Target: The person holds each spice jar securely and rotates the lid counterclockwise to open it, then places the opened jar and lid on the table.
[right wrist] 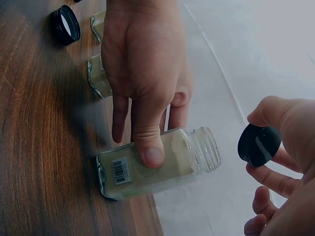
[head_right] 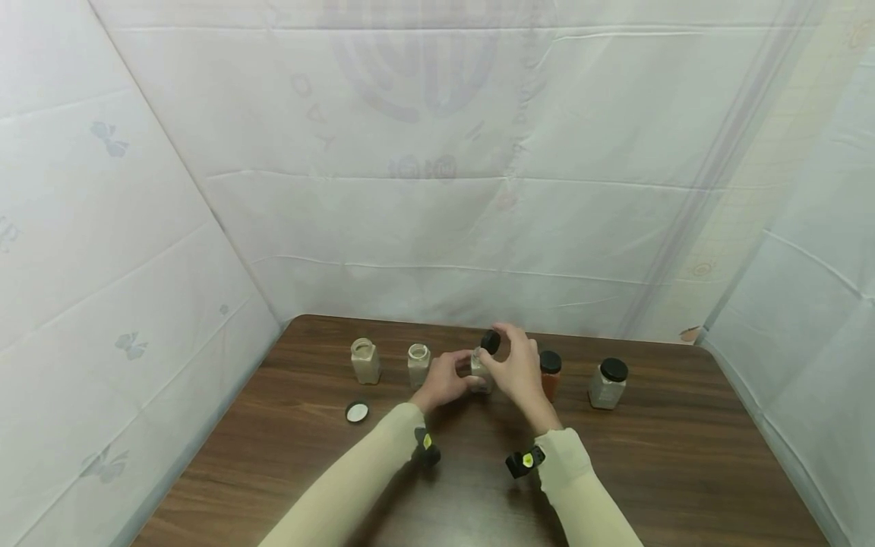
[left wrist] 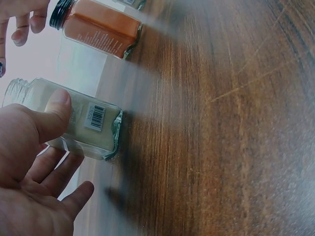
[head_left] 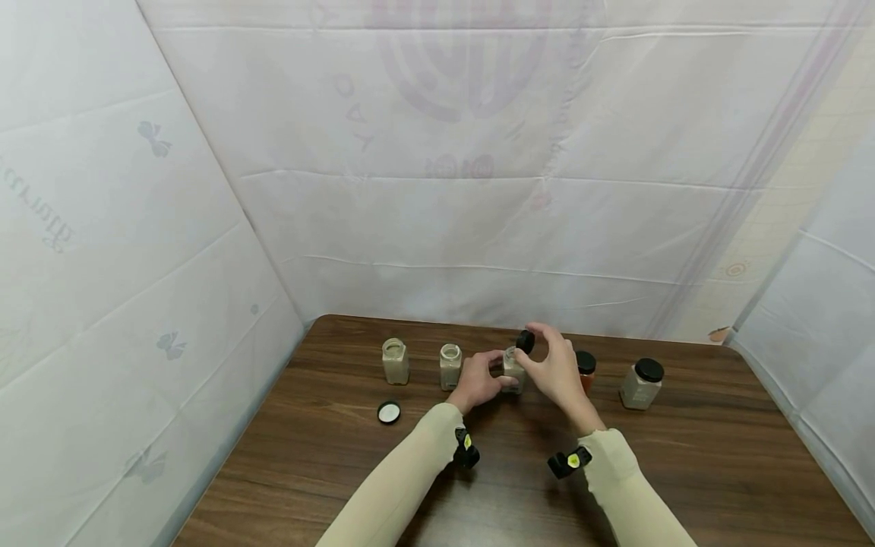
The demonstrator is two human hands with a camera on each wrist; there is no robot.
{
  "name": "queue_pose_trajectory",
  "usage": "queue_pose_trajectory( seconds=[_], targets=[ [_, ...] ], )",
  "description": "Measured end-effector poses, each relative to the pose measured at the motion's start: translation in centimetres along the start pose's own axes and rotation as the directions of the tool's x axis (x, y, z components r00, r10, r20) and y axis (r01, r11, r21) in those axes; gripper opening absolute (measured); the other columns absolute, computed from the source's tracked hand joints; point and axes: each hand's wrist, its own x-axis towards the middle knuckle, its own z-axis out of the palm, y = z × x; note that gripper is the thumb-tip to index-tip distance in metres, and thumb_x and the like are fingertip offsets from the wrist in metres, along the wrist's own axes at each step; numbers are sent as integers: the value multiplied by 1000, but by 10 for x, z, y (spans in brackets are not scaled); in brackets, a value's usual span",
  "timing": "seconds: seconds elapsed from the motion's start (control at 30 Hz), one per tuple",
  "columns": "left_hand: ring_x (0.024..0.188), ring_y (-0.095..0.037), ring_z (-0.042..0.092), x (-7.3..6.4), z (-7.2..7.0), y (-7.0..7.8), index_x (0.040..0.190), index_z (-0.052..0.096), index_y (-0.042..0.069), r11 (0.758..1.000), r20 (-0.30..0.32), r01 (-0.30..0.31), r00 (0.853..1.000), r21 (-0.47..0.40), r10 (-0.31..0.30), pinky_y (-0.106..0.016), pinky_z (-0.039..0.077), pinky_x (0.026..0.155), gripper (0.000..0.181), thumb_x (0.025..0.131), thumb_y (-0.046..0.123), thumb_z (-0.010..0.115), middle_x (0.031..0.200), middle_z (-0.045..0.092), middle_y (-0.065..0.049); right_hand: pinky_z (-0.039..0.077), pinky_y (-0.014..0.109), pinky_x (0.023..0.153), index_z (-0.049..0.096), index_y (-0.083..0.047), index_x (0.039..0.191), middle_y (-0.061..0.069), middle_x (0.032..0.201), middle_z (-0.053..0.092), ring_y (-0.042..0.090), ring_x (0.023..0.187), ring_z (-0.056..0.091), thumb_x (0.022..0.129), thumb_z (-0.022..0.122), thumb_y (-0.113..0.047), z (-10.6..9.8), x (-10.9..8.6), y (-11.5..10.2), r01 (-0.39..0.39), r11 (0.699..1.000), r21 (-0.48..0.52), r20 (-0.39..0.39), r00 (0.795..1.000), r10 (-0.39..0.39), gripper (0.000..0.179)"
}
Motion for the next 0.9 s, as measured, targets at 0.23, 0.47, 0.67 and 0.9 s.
queue_pose_trajectory(
  seconds=[0.23,0.47,0.67,0.9],
  targets=[
    [121,-25,65,1,1,0,137,66,11,1000,1,9,1000,-3,-9,-43,53,101,50,91,25,81,128,71,-5,43,60,95,59,-3,130,20,127,65,43,116,53,91,79,-17,-2,-2,0,-17,1000,-3,-1,1000,17,45],
    [121,-25,65,1,0,1,138,65,10,1000,3,13,1000,2,-13,-43,53,100,52,91,26,81,130,70,-6,49,52,78,58,-6,139,21,138,60,43,100,59,92,77,-18,-6,-4,2,-32,999,-33,34,999,34,52],
    [123,-26,64,1,1,-1,139,64,9,1000,7,12,1000,-1,-12,-44,53,101,53,92,27,80,132,69,-7,37,31,47,59,-8,144,22,114,68,17,48,40,95,76,-21,-8,-5,2,-64,996,-63,81,994,69,54],
    [124,-24,64,1,2,-3,141,62,9,1000,12,15,1000,-3,-15,-43,53,101,56,92,26,81,133,68,-7,37,29,44,59,-9,142,11,70,64,16,46,43,94,77,-17,-8,-7,4,-70,996,-50,97,992,75,51]
  ],
)
